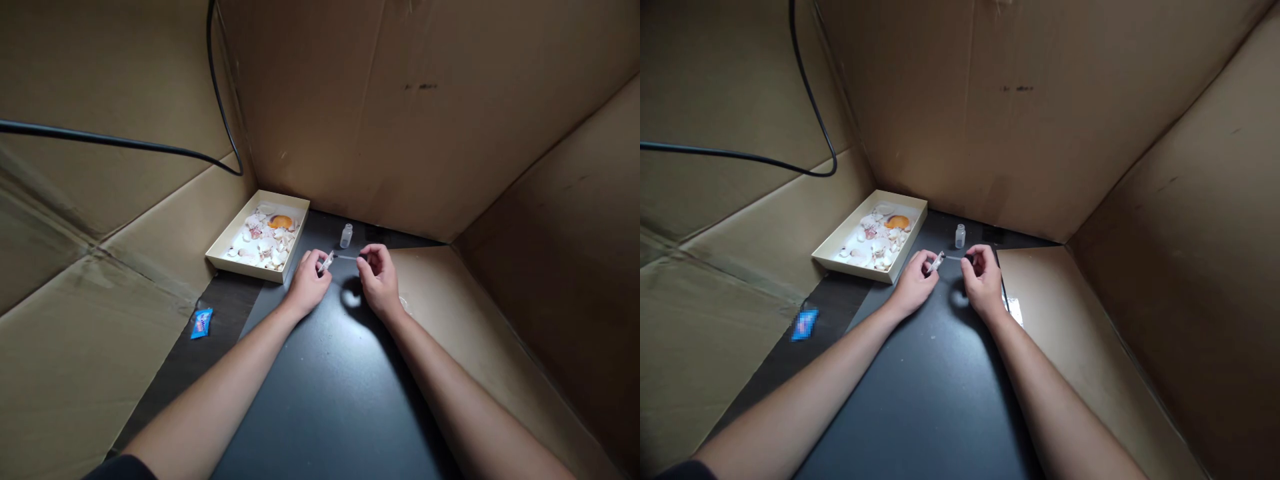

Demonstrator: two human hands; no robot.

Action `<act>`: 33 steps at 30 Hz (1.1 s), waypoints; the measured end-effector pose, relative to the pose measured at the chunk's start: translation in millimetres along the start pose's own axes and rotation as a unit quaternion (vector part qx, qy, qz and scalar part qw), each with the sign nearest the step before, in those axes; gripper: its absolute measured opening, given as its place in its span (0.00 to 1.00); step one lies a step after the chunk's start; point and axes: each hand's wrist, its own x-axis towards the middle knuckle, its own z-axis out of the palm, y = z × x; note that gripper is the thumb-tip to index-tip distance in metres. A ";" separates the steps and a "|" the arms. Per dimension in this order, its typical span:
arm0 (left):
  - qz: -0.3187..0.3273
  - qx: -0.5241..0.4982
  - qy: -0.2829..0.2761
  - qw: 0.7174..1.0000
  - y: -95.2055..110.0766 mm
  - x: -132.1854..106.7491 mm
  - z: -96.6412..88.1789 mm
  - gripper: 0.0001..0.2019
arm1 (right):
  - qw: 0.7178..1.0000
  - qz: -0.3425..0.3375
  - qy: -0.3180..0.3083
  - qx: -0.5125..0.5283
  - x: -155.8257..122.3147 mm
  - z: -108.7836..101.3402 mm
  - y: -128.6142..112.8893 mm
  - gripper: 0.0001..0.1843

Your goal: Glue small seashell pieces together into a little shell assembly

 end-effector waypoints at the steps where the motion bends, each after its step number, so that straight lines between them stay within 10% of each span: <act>1: 0.002 0.000 0.001 1.000 -0.5 0.2 0.3 0.11 | 1.000 0.000 -0.023 0.001 -0.3 0.2 0.0 0.08; 33: 0.012 0.018 0.012 1.000 2.3 0.4 -0.7 0.10 | 0.999 0.029 0.025 -0.019 -0.6 0.5 -1.7 0.09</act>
